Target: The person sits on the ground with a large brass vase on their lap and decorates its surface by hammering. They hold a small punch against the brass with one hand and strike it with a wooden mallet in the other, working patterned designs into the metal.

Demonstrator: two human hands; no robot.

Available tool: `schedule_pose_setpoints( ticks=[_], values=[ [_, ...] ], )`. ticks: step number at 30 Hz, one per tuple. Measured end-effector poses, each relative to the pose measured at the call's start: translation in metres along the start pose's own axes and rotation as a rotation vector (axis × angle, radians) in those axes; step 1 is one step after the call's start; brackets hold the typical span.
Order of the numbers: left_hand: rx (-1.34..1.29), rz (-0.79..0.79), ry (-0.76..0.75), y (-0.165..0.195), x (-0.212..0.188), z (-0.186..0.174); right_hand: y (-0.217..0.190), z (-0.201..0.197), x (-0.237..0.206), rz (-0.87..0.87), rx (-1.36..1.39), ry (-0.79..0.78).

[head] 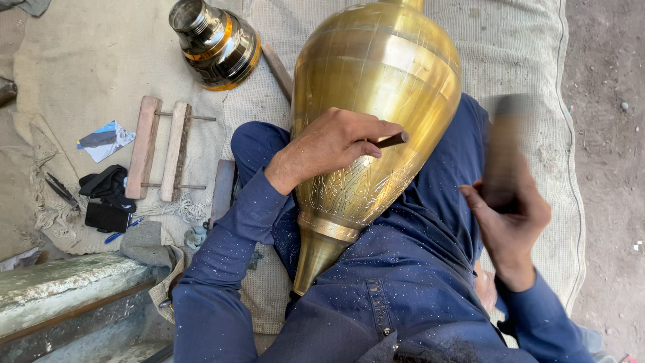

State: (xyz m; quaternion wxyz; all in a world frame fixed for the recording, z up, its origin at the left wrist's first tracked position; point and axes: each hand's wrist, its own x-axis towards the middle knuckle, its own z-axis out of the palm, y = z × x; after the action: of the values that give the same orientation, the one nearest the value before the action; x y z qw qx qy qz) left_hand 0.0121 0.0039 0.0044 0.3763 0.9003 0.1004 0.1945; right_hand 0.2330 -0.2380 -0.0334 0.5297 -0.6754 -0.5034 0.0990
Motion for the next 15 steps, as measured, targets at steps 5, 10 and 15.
schedule_pose_setpoints(
  ticks=[5, 10, 15],
  values=[
    [0.03, 0.03, 0.013, 0.001, 0.001, 0.002, 0.0, -0.001, 0.005, 0.089, 0.06, -0.119],
    [-0.025, -0.066, 0.094, 0.001, -0.006, 0.005, -0.022, -0.012, 0.024, -0.022, -0.073, -0.199],
    [-0.057, -0.14, 0.248, 0.002, -0.019, 0.012, -0.057, -0.02, 0.052, -0.078, -0.182, -0.236]
  ],
)
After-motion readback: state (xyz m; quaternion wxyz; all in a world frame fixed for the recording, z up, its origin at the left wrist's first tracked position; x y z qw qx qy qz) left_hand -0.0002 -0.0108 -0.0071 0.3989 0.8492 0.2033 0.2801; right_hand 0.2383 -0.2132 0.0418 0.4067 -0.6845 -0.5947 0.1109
